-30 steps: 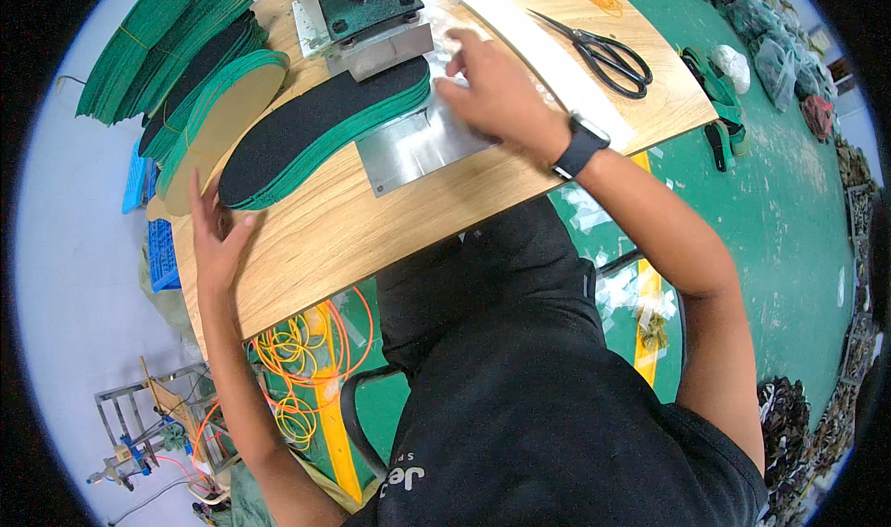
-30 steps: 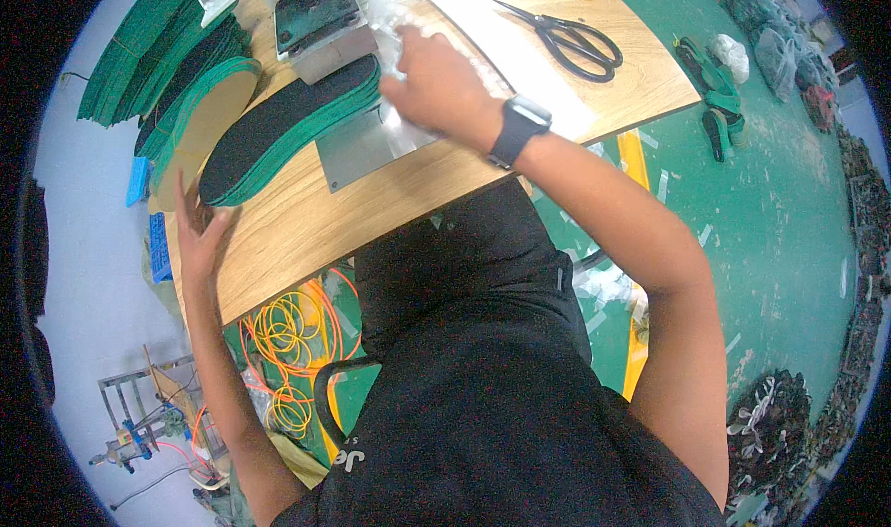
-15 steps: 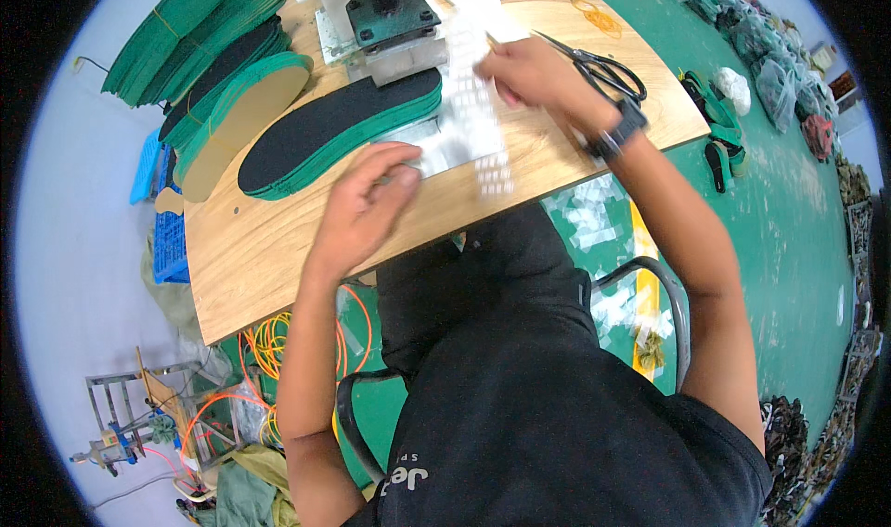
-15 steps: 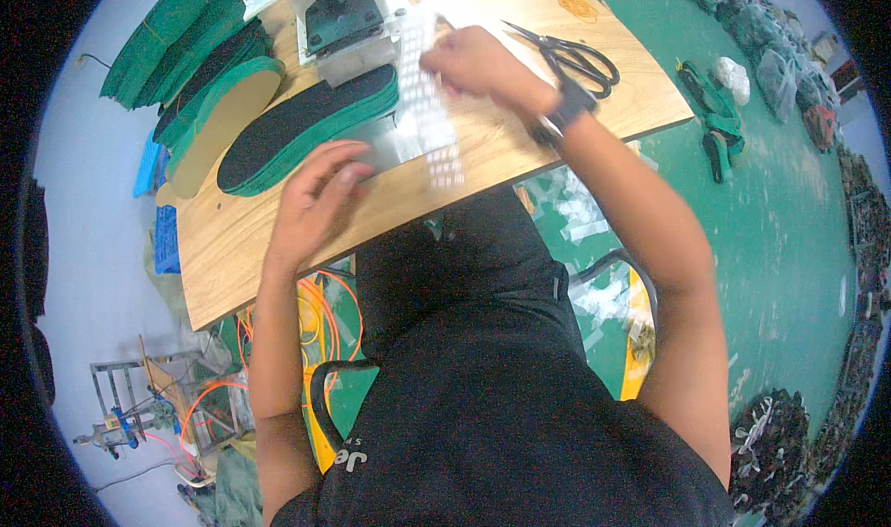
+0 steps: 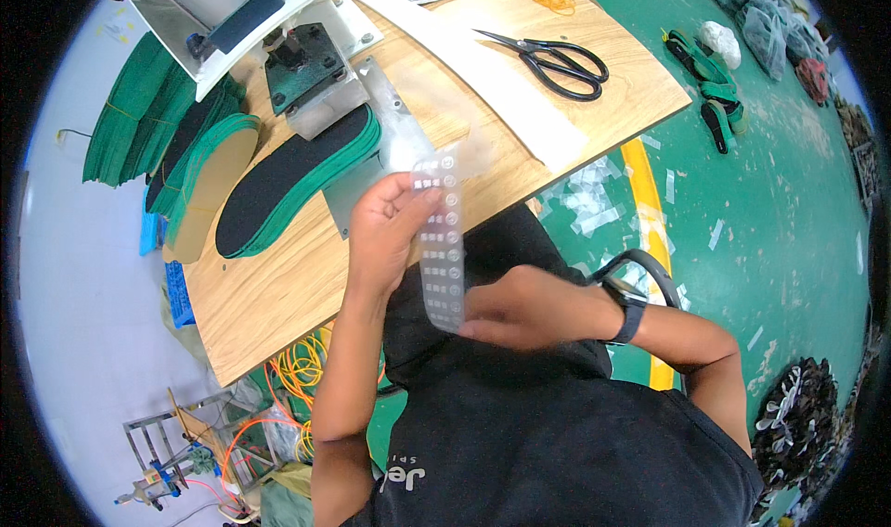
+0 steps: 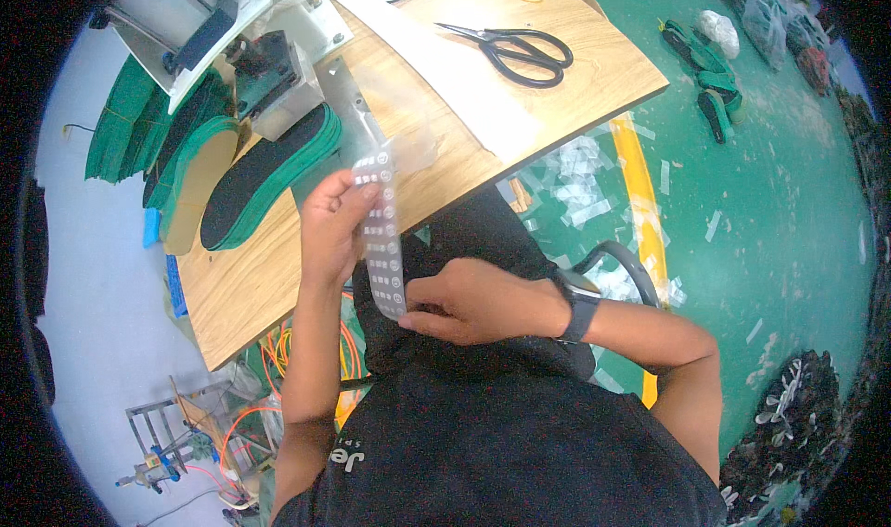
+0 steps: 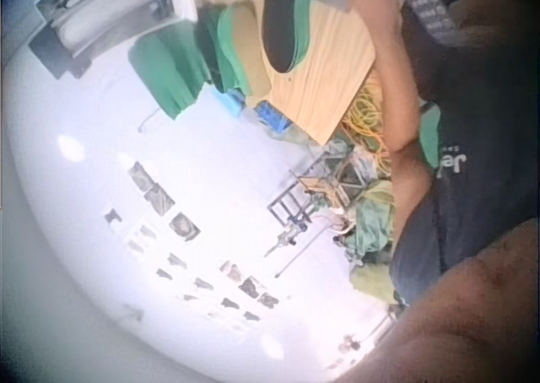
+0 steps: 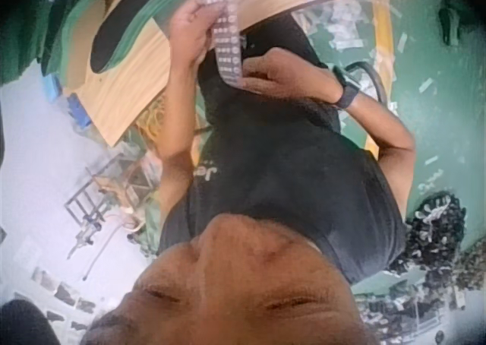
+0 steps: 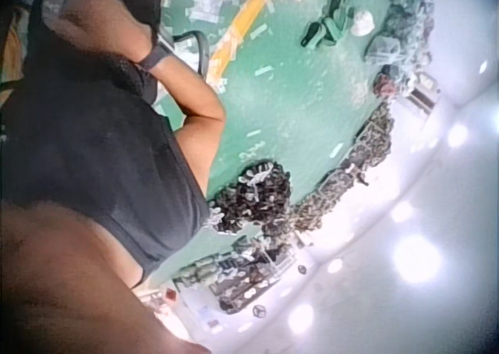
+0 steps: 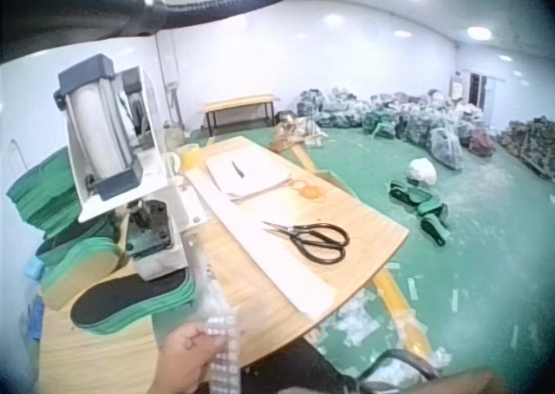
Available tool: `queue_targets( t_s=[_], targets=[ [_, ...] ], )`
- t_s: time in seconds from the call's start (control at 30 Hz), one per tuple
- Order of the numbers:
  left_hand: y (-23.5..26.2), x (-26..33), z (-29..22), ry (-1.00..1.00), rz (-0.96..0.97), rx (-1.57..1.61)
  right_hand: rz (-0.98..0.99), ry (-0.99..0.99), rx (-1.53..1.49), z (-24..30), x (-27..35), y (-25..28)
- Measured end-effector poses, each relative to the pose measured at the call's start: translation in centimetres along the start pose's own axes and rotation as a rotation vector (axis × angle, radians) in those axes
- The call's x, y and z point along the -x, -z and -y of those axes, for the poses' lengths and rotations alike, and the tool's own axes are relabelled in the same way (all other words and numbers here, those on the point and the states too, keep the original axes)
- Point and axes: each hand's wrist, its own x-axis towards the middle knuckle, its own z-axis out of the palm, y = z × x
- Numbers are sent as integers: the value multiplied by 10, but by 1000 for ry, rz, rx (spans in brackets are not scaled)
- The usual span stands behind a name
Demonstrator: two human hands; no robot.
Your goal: The person removes a rubber band from a stack of insoles, cuts a strip of material labels with scissors, and uses a machine to press a logo onto the heel area of individual insoles.
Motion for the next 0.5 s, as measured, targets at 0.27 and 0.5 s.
queue_targets(
  t_s=[0.27,0.5],
  targets=[
    [15,24,-1,-65,-18,86,-498,-101,1157,-102,-56,203],
    [19,28,1,-9,-148,45,-394,-242,953,-101,-79,216]
  ],
)
